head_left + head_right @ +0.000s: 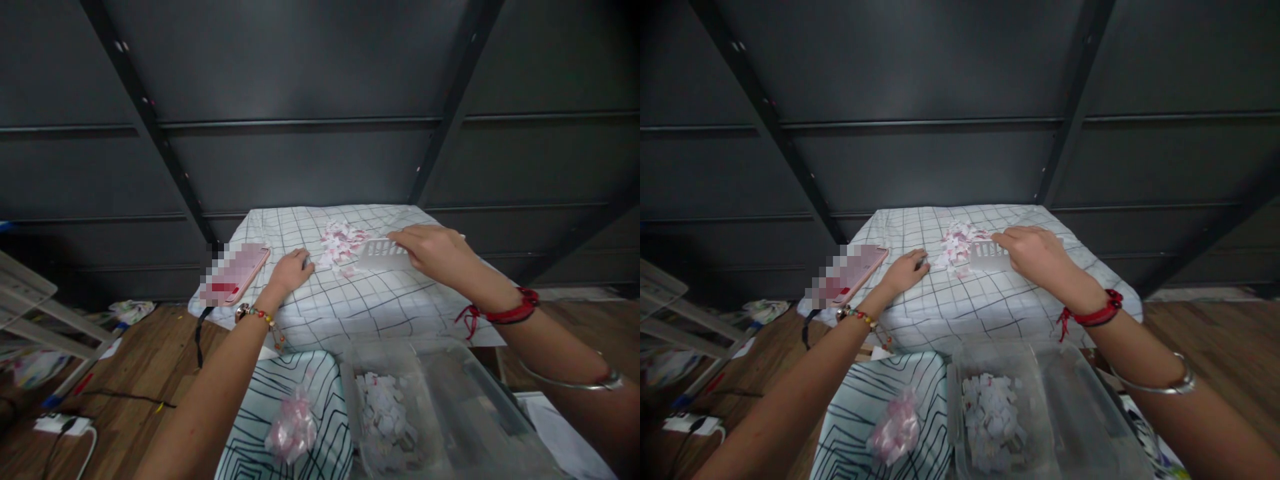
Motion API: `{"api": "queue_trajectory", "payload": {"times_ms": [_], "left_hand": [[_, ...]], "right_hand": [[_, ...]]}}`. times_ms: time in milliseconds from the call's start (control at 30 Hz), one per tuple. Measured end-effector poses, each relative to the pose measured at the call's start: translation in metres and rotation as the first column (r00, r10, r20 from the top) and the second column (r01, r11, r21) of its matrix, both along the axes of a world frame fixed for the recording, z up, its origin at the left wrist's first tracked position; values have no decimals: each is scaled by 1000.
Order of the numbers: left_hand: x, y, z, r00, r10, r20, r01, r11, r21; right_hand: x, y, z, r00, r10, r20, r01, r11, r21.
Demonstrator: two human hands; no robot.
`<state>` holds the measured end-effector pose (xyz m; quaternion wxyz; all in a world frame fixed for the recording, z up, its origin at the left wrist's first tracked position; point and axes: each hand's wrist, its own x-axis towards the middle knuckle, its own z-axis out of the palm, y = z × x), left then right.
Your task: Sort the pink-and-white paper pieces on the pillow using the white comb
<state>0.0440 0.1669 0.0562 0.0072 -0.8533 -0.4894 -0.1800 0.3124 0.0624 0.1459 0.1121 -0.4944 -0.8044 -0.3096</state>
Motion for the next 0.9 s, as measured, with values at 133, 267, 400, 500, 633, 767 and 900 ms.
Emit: {"api": "queue_trajectory", "payload": {"times_ms": [133,267,400,500,633,767,900], "left_hand": [[0,1,0,1000,-5,9,5,1000,5],[0,1,-1,1000,0,14,0,1000,1],[0,1,0,1000,0,17,0,1000,-1],[0,-1,1,1000,-5,9,5,1000,-1],[0,-1,1,1000,0,2,0,1000,2],[-1,1,-2,1000,-9,4,9,1000,7],[-1,3,-3,1000,-15,0,15,1000,9]], "right_hand": [[4,7,-1,999,-40,34,40,999,9],[2,13,-2,998,-60,9,60,998,22],[-6,11,-4,999,-7,-46,9,999,35],[-12,9,-7,998,47,-40,-45,998,33],[-13,5,-8,996,82,-26,-82,997,2],[-11,-1,-8,994,82,-71,-80,996,24],[-13,-6,-10,999,0,-54,2,999,34]]}}
